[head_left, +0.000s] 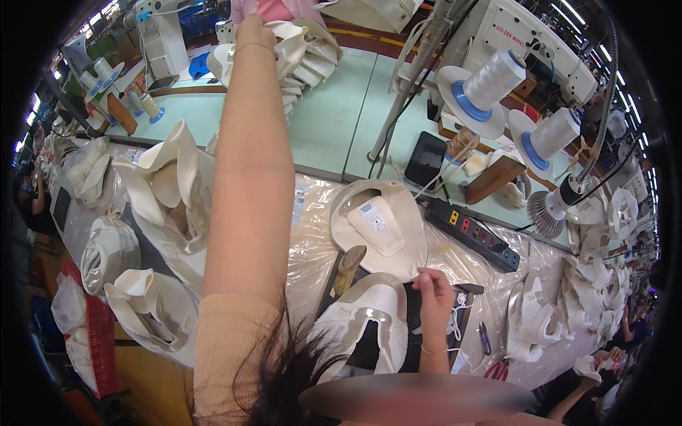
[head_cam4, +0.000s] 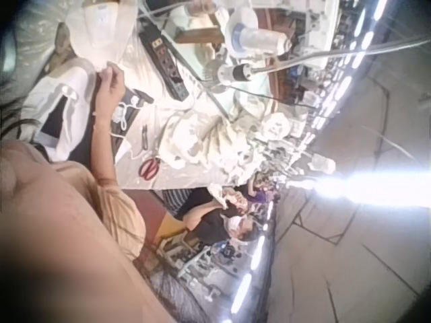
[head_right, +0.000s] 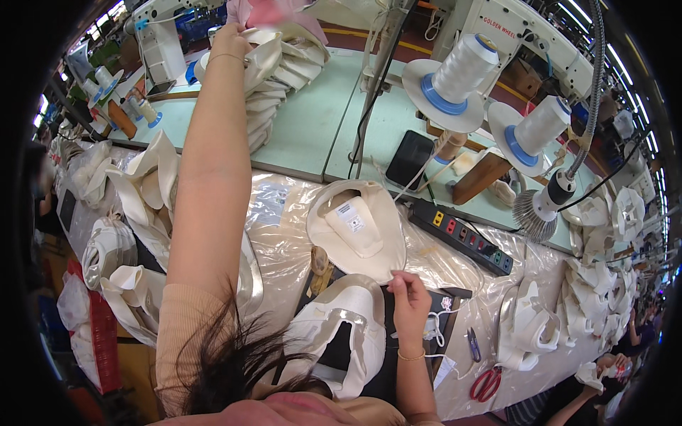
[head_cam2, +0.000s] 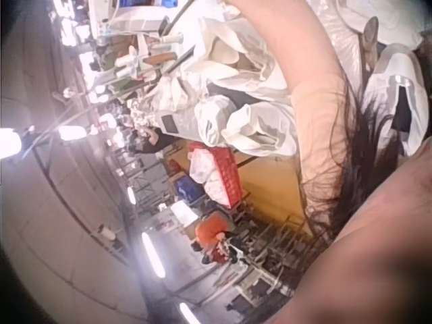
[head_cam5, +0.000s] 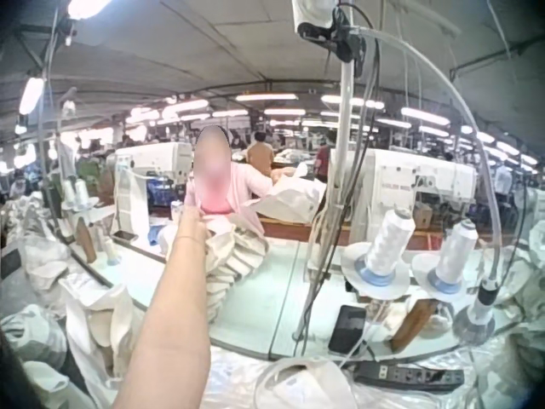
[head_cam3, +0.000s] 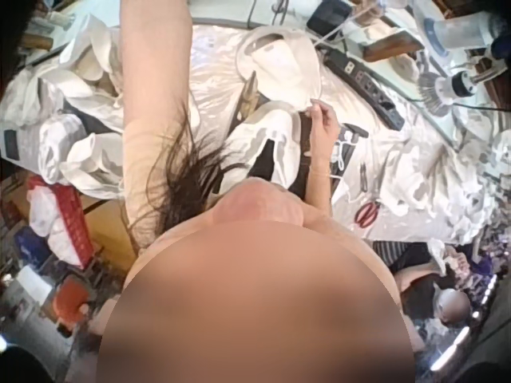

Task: The person handles white shoe uppers, turns them over, and uses red scissors to trim excess material from the edges. They then insert a white insole into the shoe and adjust it by hand. The work occurs at a factory workstation with sewing machines and stacks of shoe parts visible.

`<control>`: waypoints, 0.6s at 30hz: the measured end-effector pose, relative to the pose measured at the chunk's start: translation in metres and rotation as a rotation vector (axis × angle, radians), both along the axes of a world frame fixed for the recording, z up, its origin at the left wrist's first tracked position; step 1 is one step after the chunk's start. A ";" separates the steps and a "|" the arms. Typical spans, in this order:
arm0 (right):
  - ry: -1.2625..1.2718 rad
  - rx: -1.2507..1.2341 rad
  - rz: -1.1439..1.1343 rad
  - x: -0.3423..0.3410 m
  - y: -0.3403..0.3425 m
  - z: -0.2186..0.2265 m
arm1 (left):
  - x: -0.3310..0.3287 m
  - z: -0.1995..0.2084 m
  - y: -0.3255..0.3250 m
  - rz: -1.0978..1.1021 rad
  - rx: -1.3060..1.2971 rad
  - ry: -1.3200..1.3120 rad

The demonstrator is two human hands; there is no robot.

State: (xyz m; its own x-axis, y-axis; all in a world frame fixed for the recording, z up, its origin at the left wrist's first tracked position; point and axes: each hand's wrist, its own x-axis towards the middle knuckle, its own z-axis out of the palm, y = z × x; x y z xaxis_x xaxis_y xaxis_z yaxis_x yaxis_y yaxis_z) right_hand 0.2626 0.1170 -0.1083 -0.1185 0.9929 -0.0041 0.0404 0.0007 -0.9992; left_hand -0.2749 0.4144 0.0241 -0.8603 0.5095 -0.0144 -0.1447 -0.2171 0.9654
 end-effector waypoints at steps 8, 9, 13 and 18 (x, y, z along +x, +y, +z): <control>0.239 0.186 0.553 -0.102 0.084 0.099 | 0.003 0.004 0.003 -0.182 0.306 -0.393; 0.333 -0.009 0.609 -0.129 0.105 0.103 | 0.013 0.014 -0.004 -0.128 0.246 -0.422; 0.807 -0.478 0.564 -0.229 0.184 0.116 | 0.047 0.042 -0.029 -0.019 0.111 -0.553; 1.157 -0.441 0.221 -0.275 0.253 0.122 | 0.002 0.022 0.004 -0.091 0.017 -0.638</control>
